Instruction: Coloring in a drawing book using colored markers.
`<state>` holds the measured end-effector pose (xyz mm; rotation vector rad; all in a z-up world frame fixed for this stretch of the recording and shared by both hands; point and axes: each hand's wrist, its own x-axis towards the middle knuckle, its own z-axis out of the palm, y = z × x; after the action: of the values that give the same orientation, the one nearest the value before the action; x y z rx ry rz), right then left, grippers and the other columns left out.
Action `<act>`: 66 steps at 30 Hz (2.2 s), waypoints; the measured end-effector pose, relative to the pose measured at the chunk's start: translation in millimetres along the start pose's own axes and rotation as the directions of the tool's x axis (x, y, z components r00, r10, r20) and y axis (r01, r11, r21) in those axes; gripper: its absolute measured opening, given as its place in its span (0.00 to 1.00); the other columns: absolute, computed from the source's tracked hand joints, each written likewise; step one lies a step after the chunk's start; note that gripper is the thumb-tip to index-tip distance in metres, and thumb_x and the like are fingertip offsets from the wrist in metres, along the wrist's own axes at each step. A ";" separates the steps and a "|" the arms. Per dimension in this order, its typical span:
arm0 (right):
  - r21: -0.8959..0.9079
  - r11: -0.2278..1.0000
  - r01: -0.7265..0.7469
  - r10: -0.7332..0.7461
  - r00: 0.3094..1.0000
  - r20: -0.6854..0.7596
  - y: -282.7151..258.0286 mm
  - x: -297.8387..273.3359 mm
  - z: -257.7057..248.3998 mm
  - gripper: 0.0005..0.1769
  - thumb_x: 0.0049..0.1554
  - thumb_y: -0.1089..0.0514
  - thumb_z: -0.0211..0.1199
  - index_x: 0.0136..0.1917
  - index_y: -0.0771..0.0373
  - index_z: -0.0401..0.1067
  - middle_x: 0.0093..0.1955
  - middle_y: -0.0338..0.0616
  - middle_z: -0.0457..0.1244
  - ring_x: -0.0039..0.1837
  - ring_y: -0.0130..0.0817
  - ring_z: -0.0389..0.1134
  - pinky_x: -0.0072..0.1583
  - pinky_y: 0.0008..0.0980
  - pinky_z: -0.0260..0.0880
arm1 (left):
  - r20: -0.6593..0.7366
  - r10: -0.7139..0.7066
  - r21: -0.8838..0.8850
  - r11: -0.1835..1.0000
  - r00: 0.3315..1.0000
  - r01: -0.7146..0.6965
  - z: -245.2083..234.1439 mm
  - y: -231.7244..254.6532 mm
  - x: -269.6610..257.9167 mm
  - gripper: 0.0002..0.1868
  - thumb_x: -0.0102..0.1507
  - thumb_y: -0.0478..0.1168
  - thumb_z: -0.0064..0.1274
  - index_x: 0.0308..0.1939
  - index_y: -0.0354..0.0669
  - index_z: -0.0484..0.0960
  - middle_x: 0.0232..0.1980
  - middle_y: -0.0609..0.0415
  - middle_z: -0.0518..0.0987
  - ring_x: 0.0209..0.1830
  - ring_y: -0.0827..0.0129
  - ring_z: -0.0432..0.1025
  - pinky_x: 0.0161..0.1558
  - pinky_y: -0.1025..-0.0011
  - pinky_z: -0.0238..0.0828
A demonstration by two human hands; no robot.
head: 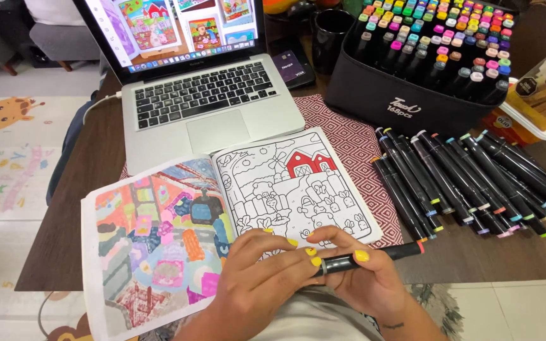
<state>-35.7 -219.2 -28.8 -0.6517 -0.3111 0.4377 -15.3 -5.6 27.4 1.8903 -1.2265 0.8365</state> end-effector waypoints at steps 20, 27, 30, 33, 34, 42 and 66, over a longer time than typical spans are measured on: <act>-0.146 0.988 0.056 -0.067 0.995 -0.072 2.0 9.3 -26.6 0.28 0.57 0.48 0.56 0.61 0.68 0.54 0.56 0.62 0.69 0.58 0.43 0.71 0.62 0.33 0.67 | 0.205 -0.305 -0.051 0.945 0.930 0.322 18.2 -15.7 -13.1 0.24 0.56 0.41 0.66 0.55 0.41 0.81 0.53 0.51 0.84 0.61 0.54 0.74 0.67 0.44 0.57; -0.084 0.985 0.148 -0.154 0.986 -0.061 23.1 10.9 -61.4 0.22 0.62 0.48 0.53 0.53 0.73 0.66 0.48 0.52 0.66 0.53 0.39 0.67 0.57 0.37 0.65 | 0.152 -0.297 -0.023 0.952 0.943 0.304 30.8 -20.2 -27.5 0.21 0.58 0.41 0.65 0.54 0.40 0.81 0.54 0.49 0.84 0.56 0.61 0.79 0.69 0.45 0.60; -0.135 0.970 0.202 -0.213 0.974 -0.073 22.3 8.9 -58.9 0.21 0.61 0.48 0.51 0.44 0.72 0.68 0.44 0.53 0.66 0.51 0.42 0.66 0.58 0.38 0.64 | 0.134 -0.317 0.012 0.948 0.939 0.318 31.3 -8.3 -19.0 0.22 0.56 0.42 0.66 0.51 0.39 0.82 0.53 0.51 0.84 0.52 0.64 0.81 0.71 0.40 0.54; -0.111 0.965 0.239 -0.246 0.968 -0.056 21.0 7.1 -52.5 0.21 0.62 0.49 0.50 0.42 0.72 0.69 0.45 0.55 0.66 0.51 0.43 0.66 0.58 0.39 0.64 | 0.152 -0.302 0.026 0.953 0.941 0.301 30.1 -7.0 -12.6 0.21 0.55 0.42 0.66 0.50 0.39 0.83 0.52 0.51 0.84 0.51 0.64 0.81 0.72 0.37 0.48; -0.110 0.964 0.243 -0.251 0.966 -0.061 23.3 5.0 -53.5 0.21 0.62 0.49 0.50 0.42 0.72 0.69 0.45 0.55 0.66 0.51 0.43 0.66 0.58 0.39 0.64 | 0.158 -0.299 0.022 0.954 0.941 0.299 31.5 -5.3 -13.4 0.21 0.55 0.42 0.66 0.50 0.39 0.83 0.52 0.51 0.84 0.51 0.64 0.81 0.72 0.37 0.48; -0.095 0.959 0.267 -0.274 0.959 -0.071 21.5 4.8 -45.1 0.22 0.61 0.48 0.48 0.41 0.71 0.68 0.46 0.57 0.66 0.52 0.44 0.65 0.59 0.40 0.63 | 0.239 -0.311 0.027 0.949 0.920 0.314 31.2 -7.2 -6.2 0.21 0.54 0.43 0.65 0.50 0.42 0.82 0.52 0.56 0.84 0.53 0.67 0.80 0.71 0.27 0.28; -0.942 -0.235 0.238 -0.145 0.950 0.276 -80.8 -16.7 -4.5 0.19 0.49 0.46 0.76 0.50 0.58 0.80 0.36 0.38 0.68 0.38 0.35 0.71 0.39 0.33 0.69 | 0.557 -0.344 0.049 0.922 0.756 0.383 3.0 -24.8 -16.6 0.18 0.60 0.52 0.63 0.36 0.41 0.79 0.33 0.47 0.78 0.36 0.49 0.72 0.42 0.53 0.67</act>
<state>-24.8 -287.0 17.3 -2.2513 -0.8648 -0.3031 2.5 6.7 6.8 2.3008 -1.1197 0.0130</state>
